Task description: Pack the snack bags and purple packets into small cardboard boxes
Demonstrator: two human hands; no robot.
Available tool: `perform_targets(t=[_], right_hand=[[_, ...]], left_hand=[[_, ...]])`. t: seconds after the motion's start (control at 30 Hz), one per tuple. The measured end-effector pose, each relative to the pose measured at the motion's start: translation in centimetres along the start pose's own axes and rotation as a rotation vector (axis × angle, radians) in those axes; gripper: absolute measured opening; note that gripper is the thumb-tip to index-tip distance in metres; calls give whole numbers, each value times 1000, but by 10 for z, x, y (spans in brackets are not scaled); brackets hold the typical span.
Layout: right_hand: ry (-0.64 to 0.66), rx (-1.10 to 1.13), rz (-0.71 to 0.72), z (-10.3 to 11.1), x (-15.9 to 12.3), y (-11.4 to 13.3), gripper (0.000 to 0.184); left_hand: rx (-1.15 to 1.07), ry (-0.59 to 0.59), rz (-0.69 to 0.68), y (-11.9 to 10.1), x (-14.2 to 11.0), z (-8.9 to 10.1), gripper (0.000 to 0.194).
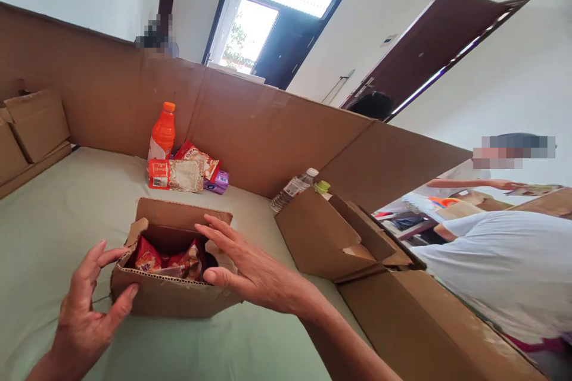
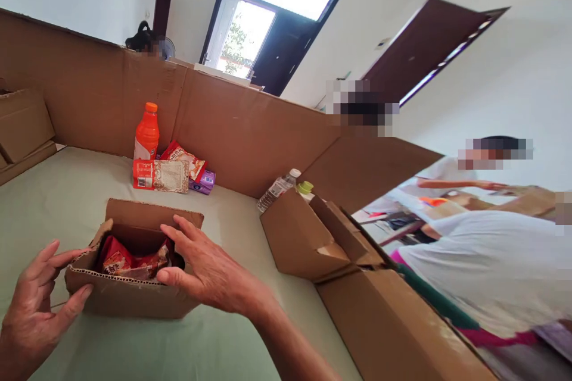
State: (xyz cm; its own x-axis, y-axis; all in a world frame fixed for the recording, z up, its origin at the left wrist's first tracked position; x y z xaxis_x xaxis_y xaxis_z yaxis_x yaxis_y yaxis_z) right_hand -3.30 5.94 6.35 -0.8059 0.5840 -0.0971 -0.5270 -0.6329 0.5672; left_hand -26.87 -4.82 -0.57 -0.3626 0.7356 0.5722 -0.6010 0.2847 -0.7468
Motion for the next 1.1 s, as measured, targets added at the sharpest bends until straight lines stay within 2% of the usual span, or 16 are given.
perform_targets(t=[0.1, 0.17, 0.3, 0.4, 0.47, 0.57, 0.67, 0.73, 0.83, 0.97, 1.03, 1.1], right_hand=[[64, 44, 28, -5, 3, 2, 99], [28, 32, 64, -6, 0, 0, 96], [-277, -112, 176, 11, -7, -8, 89], [-453, -182, 171, 26, -7, -17, 96], [-420, -115, 147, 24, -5, -21, 93], [-241, -41, 192, 1, -9, -16, 76], [-168, -151, 230, -20, -22, -13, 75], [-151, -229, 197, -26, -24, -21, 77], [-117, -245, 147, -28, -14, -35, 74], [-137, -176, 198, -21, 5, -37, 79], [-170, -187, 211, -17, 3, -34, 83], [-195, -217, 170, -17, -12, -35, 86]], left_hand=[[96, 78, -38, -8, 4, -2, 63], [139, 142, -46, -12, 6, -2, 57], [242, 167, -17, -13, 12, -1, 54], [279, 136, -21, -11, 18, -3, 53], [270, 137, -23, -9, 21, -6, 52], [254, 201, -44, -4, 22, -15, 49], [168, 332, -103, -2, 19, -25, 40], [119, 367, -133, 0, 20, -28, 36], [89, 365, -136, 4, 26, -28, 35], [65, 362, -100, 8, 34, -26, 34], [80, 374, -58, 13, 35, -29, 35], [95, 389, -5, 19, 32, -34, 39]])
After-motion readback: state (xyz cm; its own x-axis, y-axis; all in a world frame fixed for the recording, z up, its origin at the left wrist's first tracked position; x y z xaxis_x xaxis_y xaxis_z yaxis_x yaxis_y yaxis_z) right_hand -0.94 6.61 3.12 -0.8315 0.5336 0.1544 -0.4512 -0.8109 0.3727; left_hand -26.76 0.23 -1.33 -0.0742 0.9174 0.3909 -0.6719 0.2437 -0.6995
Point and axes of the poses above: each hand's wrist, its own x-axis towards the middle knuckle, its own z-axis out of the back of the hand, y = z × x, the point moved 6 cm from there along x, towards the middle knuckle, and after that the axes turned 9 degrees about z, right-handed, at the moved point
